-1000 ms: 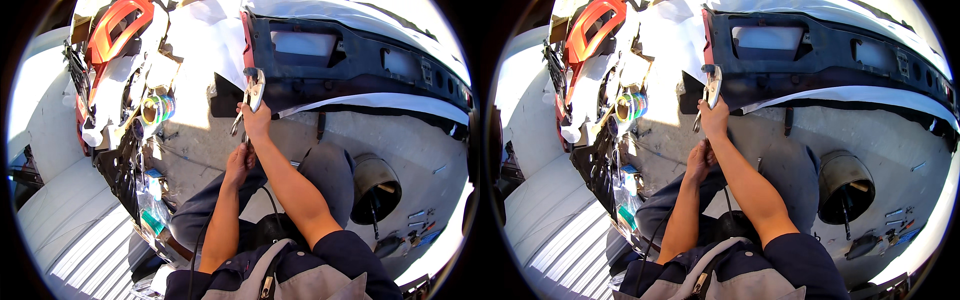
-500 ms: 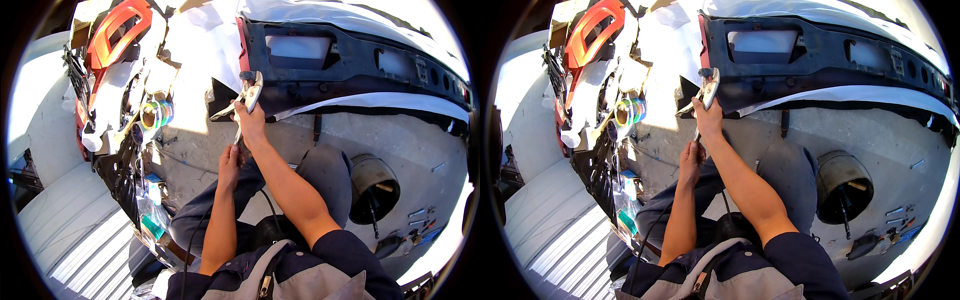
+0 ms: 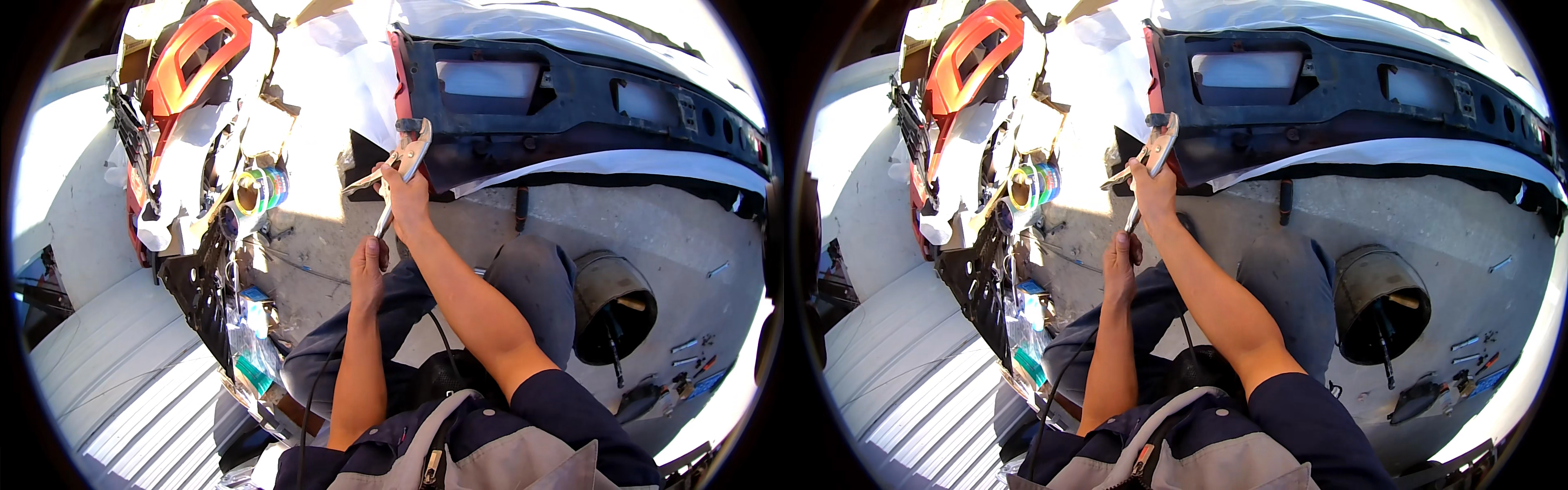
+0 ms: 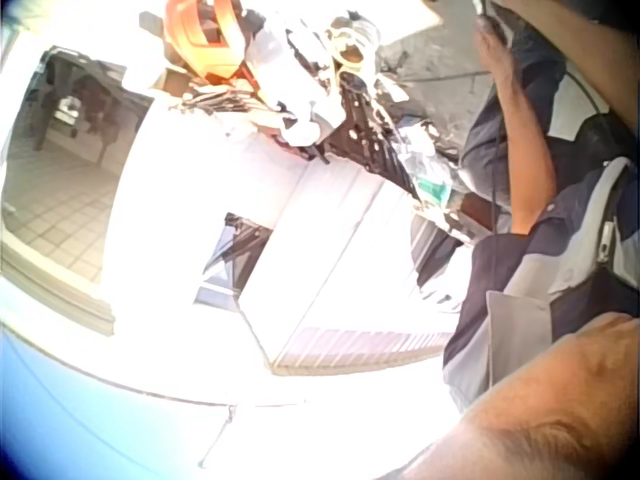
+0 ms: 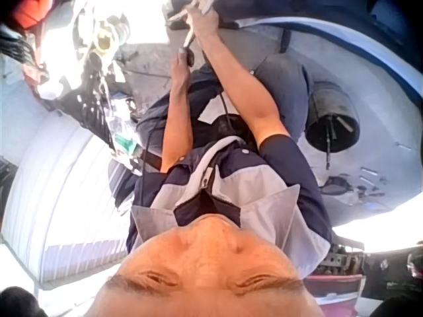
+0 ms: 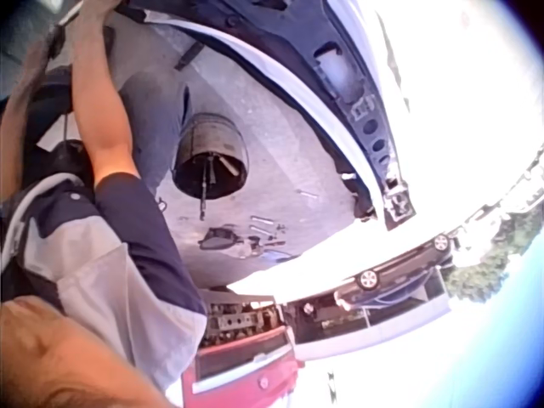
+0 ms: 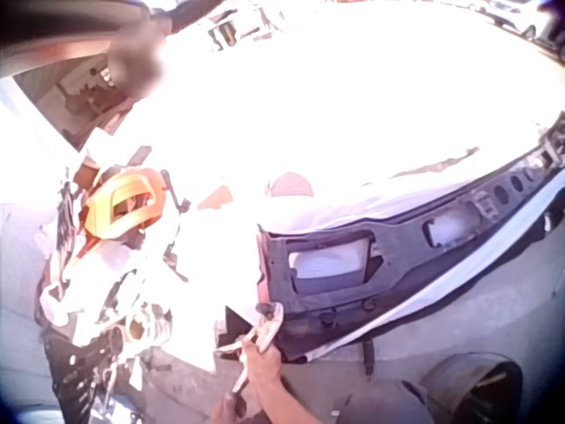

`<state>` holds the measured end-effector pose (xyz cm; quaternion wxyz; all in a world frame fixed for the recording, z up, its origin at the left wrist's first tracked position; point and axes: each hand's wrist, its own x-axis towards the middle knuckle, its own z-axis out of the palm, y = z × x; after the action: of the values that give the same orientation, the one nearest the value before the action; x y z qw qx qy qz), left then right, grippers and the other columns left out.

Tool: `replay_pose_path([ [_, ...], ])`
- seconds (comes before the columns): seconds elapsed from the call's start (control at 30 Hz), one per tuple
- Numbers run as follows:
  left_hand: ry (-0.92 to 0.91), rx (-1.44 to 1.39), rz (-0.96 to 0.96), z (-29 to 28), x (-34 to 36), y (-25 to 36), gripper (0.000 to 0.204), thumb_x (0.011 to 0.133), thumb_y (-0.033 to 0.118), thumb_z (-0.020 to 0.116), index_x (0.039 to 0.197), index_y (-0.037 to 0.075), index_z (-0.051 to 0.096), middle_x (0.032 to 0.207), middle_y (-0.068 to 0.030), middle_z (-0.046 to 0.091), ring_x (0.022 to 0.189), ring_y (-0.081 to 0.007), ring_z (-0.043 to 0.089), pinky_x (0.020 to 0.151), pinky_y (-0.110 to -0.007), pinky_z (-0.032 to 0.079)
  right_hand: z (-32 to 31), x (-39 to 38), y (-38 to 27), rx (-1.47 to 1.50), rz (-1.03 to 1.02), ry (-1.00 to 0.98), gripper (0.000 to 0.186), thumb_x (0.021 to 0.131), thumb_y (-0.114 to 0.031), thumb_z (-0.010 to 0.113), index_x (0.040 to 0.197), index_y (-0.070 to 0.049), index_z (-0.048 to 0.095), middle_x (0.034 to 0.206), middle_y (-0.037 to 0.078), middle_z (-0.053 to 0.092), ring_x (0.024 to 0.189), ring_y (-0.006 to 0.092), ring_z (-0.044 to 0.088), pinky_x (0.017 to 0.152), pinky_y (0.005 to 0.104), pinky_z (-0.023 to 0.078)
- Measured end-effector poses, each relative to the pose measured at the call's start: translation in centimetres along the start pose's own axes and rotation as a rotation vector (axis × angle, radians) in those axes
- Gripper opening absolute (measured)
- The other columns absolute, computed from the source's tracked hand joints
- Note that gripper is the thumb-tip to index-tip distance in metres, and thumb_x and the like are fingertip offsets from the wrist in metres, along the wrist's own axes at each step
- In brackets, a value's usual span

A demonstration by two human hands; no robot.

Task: The person uses pliers to pull on the edge of a bumper, then uses a screwdriver and a wrench to fasten components on the side of the bumper.

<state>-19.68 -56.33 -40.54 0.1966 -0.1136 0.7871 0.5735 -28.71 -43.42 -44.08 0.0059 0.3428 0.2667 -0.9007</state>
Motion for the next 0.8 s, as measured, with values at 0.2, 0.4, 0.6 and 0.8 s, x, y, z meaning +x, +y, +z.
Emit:
replay_pose_path([
  [0.2,0.164,0.384,0.147,-0.9,0.2,2.5,0.036,0.106,0.037,0.052,0.096,0.003,0.062,0.073,-0.0011,0.054,0.067,-0.0095,0.050,0.061,-0.026,0.041,1.4,0.1,-0.4,0.127,0.089,0.008,0.025,0.098,-0.011,0.061,0.121,-0.003,0.056,0.109,0.007,0.065,0.102,0.0177,0.065,0.089,0.0365,0.053],
  [0.4,0.073,0.294,0.082,-2.9,1.2,4.0,0.039,0.106,0.037,0.053,0.095,0.001,0.062,0.072,-0.0020,0.055,0.068,-0.0101,0.050,0.063,-0.026,0.042,2.4,0.4,-0.1,0.123,0.093,0.009,0.018,0.099,-0.016,0.060,0.113,-0.005,0.056,0.102,0.006,0.066,0.099,0.0172,0.065,0.083,0.0358,0.051],
  [0.6,0.045,0.237,0.099,-3.2,1.5,4.9,0.040,0.107,0.038,0.051,0.093,0.002,0.062,0.071,-0.0010,0.054,0.067,-0.0095,0.049,0.062,-0.027,0.041,3.0,1.0,0.4,0.134,0.033,0.055,0.016,0.099,-0.014,0.060,0.110,-0.004,0.055,0.095,0.007,0.063,0.091,0.0176,0.065,0.078,0.0322,0.051],
  [0.8,0.034,0.299,0.087,-4.9,2.0,5.5,0.043,0.108,0.039,0.047,0.090,0.003,0.061,0.070,-0.0009,0.054,0.065,-0.0096,0.048,0.061,-0.026,0.040,4.9,0.4,0.4,0.272,0.038,0.126,0.018,0.096,-0.008,0.061,0.107,-0.001,0.049,0.090,0.005,0.054,0.075,0.0143,0.060,0.071,0.0305,0.051],
])
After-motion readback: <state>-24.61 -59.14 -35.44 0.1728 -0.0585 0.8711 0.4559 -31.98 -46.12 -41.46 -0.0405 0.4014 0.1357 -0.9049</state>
